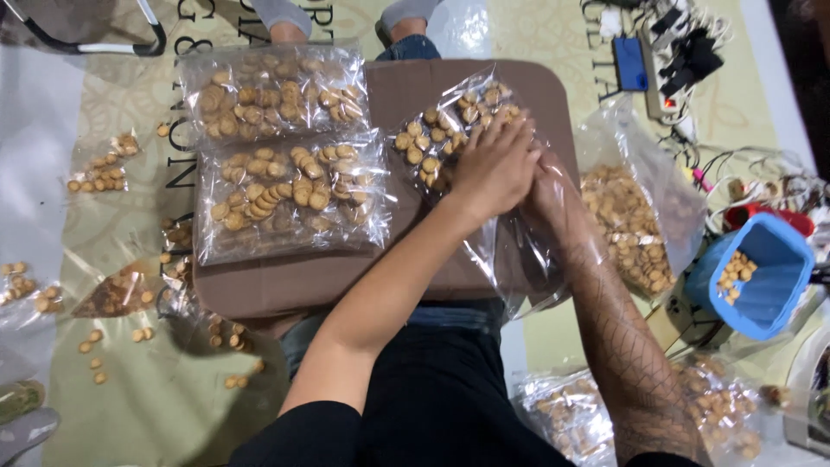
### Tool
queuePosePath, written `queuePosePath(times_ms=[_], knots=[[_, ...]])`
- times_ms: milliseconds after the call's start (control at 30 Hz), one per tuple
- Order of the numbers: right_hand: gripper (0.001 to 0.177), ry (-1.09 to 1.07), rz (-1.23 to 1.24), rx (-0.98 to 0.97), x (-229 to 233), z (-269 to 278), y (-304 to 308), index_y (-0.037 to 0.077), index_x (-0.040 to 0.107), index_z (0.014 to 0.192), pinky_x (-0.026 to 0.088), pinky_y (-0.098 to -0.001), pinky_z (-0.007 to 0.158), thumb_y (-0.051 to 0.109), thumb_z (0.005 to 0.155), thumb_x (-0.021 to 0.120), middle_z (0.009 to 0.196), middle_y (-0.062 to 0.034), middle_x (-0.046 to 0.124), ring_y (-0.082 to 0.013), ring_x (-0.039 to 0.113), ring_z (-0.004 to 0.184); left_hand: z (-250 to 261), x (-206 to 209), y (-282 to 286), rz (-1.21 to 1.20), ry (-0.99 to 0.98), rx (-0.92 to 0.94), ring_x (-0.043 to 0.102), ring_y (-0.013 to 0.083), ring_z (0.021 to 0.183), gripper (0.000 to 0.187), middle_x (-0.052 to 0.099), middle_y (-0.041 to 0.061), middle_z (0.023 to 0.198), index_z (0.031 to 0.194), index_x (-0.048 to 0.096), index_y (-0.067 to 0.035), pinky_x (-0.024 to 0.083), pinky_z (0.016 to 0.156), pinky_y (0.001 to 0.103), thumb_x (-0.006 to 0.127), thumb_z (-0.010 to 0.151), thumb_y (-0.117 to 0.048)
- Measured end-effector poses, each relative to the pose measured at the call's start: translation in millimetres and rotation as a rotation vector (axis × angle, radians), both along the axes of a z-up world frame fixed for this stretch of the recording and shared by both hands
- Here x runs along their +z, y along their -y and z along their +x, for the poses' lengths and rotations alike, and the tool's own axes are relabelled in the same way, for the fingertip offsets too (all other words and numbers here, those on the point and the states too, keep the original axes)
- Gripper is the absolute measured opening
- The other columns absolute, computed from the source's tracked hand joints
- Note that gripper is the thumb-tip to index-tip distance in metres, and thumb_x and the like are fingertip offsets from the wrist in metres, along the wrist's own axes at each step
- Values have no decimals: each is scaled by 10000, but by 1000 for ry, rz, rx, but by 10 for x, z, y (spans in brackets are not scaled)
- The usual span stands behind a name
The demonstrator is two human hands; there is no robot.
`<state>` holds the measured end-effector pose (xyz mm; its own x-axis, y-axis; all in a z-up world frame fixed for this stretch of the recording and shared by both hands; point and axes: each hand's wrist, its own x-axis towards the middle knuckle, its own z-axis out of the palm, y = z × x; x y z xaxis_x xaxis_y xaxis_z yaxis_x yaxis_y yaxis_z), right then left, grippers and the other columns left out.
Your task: The person places small round snacks into plastic bags by hand and سپس moves the filled bags onto a brown tray.
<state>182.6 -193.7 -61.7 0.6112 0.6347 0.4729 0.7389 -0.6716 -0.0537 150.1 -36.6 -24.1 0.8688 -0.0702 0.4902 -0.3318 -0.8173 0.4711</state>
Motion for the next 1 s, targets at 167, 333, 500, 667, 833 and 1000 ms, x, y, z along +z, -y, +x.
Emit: queuePosePath(times_ms=[167,333,500,667,833,1000], knots=[[501,297,-15,86,-215,76,121,15,646,1371,566,-383,944,144,888,621,1311,-146,692,-314,697,1183,75,-261,-30,27,-331,6,234,346,1552,668,401,128,1619,1499,494,-50,192,1247,544,331,1052,-520],[649,-382,-331,-151,-44,-110,89,95,355,1616,251,-550,1251,375,1037,446,1687,-195,271,-378,232,1570,161,-459,-67,131,-268,-20,174,309,1561,657,364,103,1638,1501,478,-57,156,1258,513,312,1068,-522],[681,-447,-441,-129,343,-575,89,114,332,1621,203,-538,1266,512,1070,386,1683,-207,271,-368,221,1571,205,-543,-145,201,-257,-31,147,285,1567,648,331,82,1659,1530,454,-79,127,1264,497,336,1063,-513],[650,-465,-315,56,412,-1193,470,33,350,1607,303,-608,1181,302,1037,505,1594,-303,375,-492,350,1467,241,-655,-147,242,-127,22,216,264,1545,632,405,65,1620,1493,516,-97,152,1250,493,456,1024,-517],[349,-103,-64,277,657,-1845,703,101,737,1113,596,-397,915,-62,823,630,1052,-71,776,-228,740,916,-79,-242,-145,482,26,-33,256,349,1501,630,347,128,1621,1527,455,-146,268,1223,600,494,1040,-545],[522,50,124,108,305,-1659,1293,2,465,1377,425,-544,1068,262,957,634,1387,-256,490,-410,488,1287,-1340,143,-34,289,-100,-159,316,353,1485,659,369,173,1610,1482,476,-112,284,1203,578,380,1014,-565]])
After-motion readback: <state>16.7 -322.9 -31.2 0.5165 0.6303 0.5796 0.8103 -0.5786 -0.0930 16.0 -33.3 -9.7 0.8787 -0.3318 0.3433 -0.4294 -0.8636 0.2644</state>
